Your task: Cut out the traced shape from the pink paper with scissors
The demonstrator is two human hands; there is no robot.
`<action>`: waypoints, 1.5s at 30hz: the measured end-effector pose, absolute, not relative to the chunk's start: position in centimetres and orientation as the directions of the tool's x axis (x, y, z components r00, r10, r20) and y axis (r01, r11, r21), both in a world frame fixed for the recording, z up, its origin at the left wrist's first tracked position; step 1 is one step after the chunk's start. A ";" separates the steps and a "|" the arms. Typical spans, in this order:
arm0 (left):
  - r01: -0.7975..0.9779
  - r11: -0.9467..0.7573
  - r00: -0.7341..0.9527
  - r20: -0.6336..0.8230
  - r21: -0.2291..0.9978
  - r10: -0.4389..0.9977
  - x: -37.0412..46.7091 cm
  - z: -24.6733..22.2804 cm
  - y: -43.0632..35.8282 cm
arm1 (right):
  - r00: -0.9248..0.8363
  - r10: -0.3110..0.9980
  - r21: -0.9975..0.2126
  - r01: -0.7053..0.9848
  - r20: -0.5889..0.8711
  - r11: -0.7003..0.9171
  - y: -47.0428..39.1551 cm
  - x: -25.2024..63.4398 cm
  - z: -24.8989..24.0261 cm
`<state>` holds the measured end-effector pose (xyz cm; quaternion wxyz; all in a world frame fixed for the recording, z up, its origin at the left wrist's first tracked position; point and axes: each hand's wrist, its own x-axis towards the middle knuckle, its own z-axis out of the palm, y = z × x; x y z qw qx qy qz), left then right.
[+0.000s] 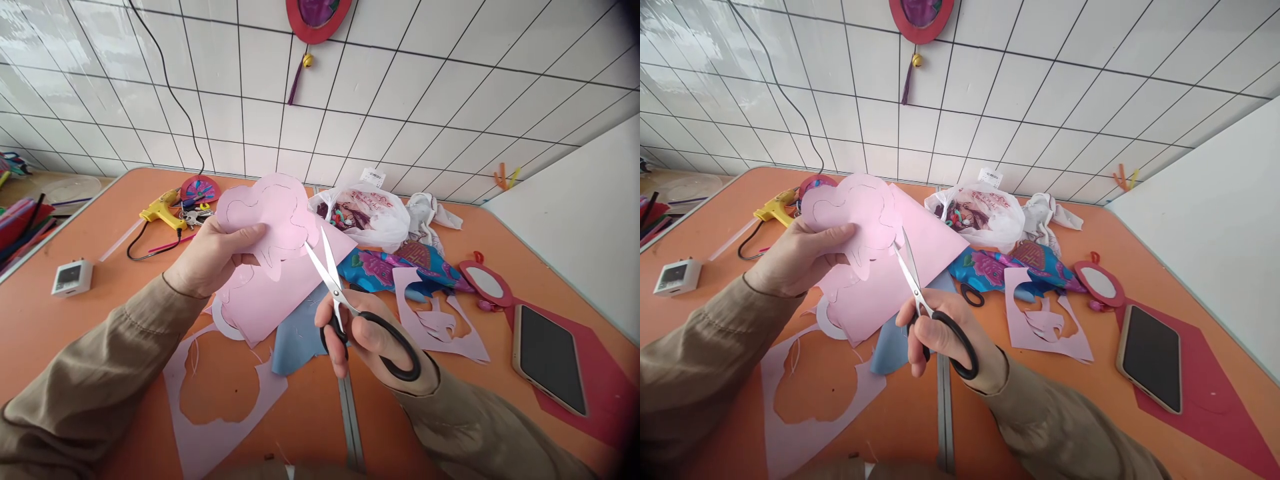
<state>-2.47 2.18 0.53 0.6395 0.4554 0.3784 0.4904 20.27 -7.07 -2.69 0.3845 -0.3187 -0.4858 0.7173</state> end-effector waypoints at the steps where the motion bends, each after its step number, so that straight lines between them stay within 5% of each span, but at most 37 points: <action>1: -0.280 0.097 0.235 -0.030 0.955 0.971 -2.4 0.6 2.2 | -0.501 0.861 -0.943 -0.238 -0.085 -0.232 -7.1 20.2 -2.6; 20: -0.220 0.047 0.243 0.008 0.974 0.970 -2.5 0.5 1.9 | -0.470 0.880 -0.973 -0.228 0.069 -0.046 -7.0 19.4 -3.4; 34: -0.263 0.124 0.314 -0.036 0.957 0.949 -2.8 1.0 2.1 | -0.379 0.919 -0.977 -0.129 -0.110 -0.170 -7.2 19.2 -2.7; 45: -0.275 0.068 0.280 0.013 0.959 0.960 -2.7 1.4 1.8 | -0.375 0.922 -0.983 -0.114 -0.094 -0.147 -7.4 19.0 -2.7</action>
